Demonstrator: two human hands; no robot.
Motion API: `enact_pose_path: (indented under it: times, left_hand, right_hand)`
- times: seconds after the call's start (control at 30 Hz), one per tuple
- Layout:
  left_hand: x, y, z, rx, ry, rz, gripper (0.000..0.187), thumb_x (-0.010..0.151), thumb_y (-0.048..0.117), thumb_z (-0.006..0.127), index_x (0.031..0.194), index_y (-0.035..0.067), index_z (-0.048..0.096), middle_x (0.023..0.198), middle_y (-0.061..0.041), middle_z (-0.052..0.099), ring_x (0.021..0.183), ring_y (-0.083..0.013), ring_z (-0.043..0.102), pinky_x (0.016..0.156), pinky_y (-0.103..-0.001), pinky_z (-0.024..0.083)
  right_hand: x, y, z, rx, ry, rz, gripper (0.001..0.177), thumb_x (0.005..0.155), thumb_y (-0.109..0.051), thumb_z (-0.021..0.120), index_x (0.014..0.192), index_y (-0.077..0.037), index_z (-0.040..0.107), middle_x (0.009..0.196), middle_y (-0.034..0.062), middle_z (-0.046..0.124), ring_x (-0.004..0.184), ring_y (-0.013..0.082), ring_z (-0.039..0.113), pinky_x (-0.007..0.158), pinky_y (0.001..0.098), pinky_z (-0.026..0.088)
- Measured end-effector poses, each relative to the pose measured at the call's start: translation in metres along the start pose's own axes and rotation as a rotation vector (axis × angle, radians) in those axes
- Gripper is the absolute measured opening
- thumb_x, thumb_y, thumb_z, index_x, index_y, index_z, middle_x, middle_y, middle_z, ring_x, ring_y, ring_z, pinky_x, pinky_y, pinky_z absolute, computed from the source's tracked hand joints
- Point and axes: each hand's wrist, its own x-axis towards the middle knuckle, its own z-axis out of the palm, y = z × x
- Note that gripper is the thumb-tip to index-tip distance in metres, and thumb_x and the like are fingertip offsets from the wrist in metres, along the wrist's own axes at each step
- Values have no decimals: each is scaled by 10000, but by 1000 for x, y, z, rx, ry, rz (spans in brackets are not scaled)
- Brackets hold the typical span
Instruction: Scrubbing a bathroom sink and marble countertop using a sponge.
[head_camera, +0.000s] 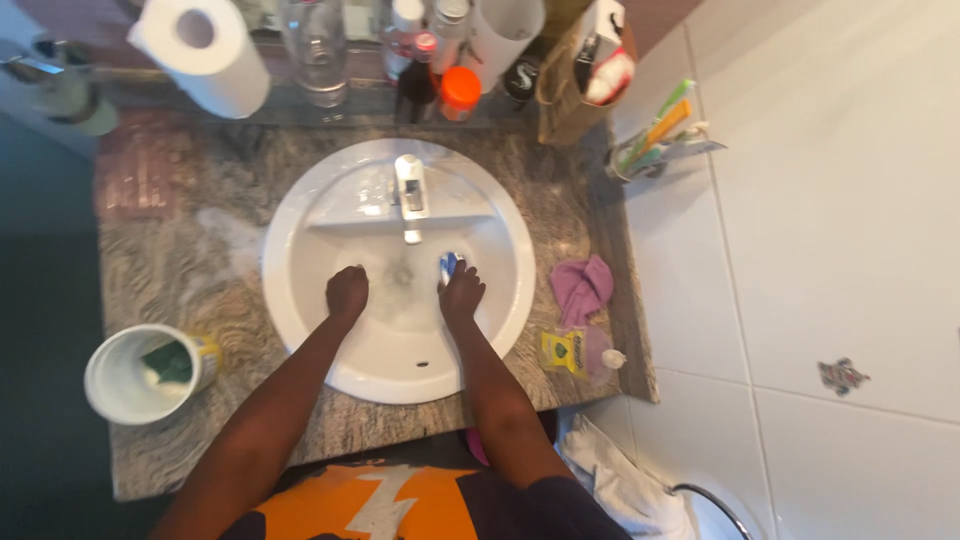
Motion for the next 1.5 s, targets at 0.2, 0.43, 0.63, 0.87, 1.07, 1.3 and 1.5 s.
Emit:
enact_pose_path:
  times: [0.2,0.43,0.63,0.87,1.07,1.3,1.5]
  left_hand:
    - [5,-47,-2,-1097,-163,-564,661,1109,556,385,1446,-5,475,1369,-207,623,1259,-343,579,1098,-467,421]
    - [14,-84,25,-1298,-215,-725,664,1056,611,316,1424,82,473,1378,-125,571,1250,-306,522,1120,-555,393]
    - [-7,-49,39,-1524,-596,-526,625,1047,620,362,1284,89,591,1225,-134,672,1104,-327,647,1031,-518,500]
    - [-44,1,-8,-1449,-564,-616,580,1057,551,344,1356,96,545,1344,-128,597,1210,-318,569,1076,-507,420]
    - [-61,-18,8,-1347,-610,-606,755,1025,569,250,1525,21,391,1582,-179,420,1451,-317,398,1225,-455,256]
    - [-67,-37,-38,102,-320,250,761,1033,442,470,1564,-71,287,1628,-290,301,1491,-382,286,1245,-447,229]
    - [-94,-31,-79,629,-64,613,527,952,198,504,1431,-16,548,1651,-220,393,1584,-327,265,1291,-466,155]
  right_hand:
    - [-28,-44,127,577,-309,88,716,778,-180,842,1405,-67,514,1097,142,684,909,272,689,766,451,556]
    - [-81,-110,-50,1100,-632,269,821,655,-246,868,1374,-125,490,1075,131,702,900,248,716,817,403,622]
    - [-67,-106,-83,701,-424,123,788,632,-350,879,1300,-104,540,1037,200,744,822,349,755,766,453,613]
    - [-81,-117,-115,532,-376,14,742,619,-375,898,1199,-54,563,947,235,745,842,397,756,756,467,617]
    - [-71,-85,-85,451,-378,119,752,620,-402,886,1209,-61,566,959,214,751,842,379,763,749,450,615]
    - [-58,19,-44,41,-330,-48,975,693,-245,827,1544,-110,371,993,215,701,836,366,727,719,470,589]
    - [-72,28,11,-110,-335,-108,706,938,-195,653,1605,-305,448,1006,88,754,906,288,750,729,472,599]
